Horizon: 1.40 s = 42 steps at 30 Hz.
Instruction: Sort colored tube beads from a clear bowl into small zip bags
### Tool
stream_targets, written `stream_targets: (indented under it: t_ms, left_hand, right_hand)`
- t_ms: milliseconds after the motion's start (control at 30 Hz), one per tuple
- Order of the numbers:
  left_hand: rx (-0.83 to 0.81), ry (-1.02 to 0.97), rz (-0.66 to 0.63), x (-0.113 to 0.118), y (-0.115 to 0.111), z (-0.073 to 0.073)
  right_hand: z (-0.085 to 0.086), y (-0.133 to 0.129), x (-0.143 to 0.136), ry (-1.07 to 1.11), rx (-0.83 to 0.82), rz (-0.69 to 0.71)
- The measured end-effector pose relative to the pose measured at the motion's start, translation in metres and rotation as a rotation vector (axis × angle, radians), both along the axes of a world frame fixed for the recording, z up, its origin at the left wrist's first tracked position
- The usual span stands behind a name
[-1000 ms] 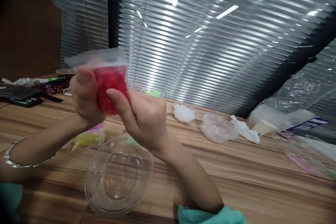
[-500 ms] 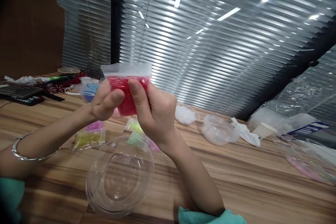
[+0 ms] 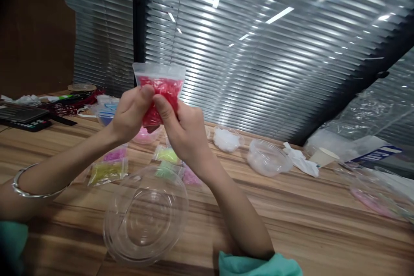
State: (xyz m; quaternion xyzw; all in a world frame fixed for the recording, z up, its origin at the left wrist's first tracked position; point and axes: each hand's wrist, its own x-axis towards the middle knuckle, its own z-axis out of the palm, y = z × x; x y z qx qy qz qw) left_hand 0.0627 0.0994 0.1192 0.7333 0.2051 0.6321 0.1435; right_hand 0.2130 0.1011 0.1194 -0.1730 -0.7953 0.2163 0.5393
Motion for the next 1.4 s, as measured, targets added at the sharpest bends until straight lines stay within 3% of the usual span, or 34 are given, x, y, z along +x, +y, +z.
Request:
stream_targets:
  t_ms: [100,167,300,433,633,700,833,900,1100,1267,1400]
  left_hand:
    - [-0.036,0.133,0.063,-0.004,0.003,0.001]
    - [-0.045,0.269,0.068,-0.009,0.008,0.001]
    - [-0.235,0.412,-0.121,-0.021,0.021,-0.004]
    - [-0.240,0.357,-0.141,-0.029,0.027,-0.005]
    - [-0.173,0.060,0.047,-0.034,0.028,0.002]
    - [-0.223,0.075,-0.012,-0.036,0.028,0.001]
    - [-0.394,0.209,-0.216,-0.032,0.029,-0.003]
    - [-0.427,0.208,-0.207,-0.029,0.028,-0.005]
    - [-0.506,0.371,-0.241,-0.025,0.026,-0.009]
    - [-0.518,0.392,-0.325,-0.028,0.026,-0.009]
    - [-0.466,0.221,-0.251,-0.029,0.029,-0.008]
  right_hand:
    - [0.003,0.011,0.004,-0.036,-0.102,0.002]
    - [0.004,0.018,0.007,-0.016,-0.060,-0.074]
    - [0.002,0.029,0.005,0.014,0.012,-0.107]
    - [-0.004,0.033,0.000,-0.009,-0.057,-0.049]
    - [-0.004,0.024,-0.002,-0.282,-0.309,0.217]
    - [-0.002,0.021,-0.003,-0.299,-0.358,0.252]
    - [0.000,0.025,0.000,-0.243,-0.413,0.254]
    - [0.001,0.031,0.004,-0.216,-0.418,0.208]
    - [0.003,0.042,0.014,-0.078,-0.202,-0.001]
    - [0.003,0.040,0.011,-0.023,-0.190,0.015]
    - [0.003,0.037,0.011,-0.236,-0.306,0.150]
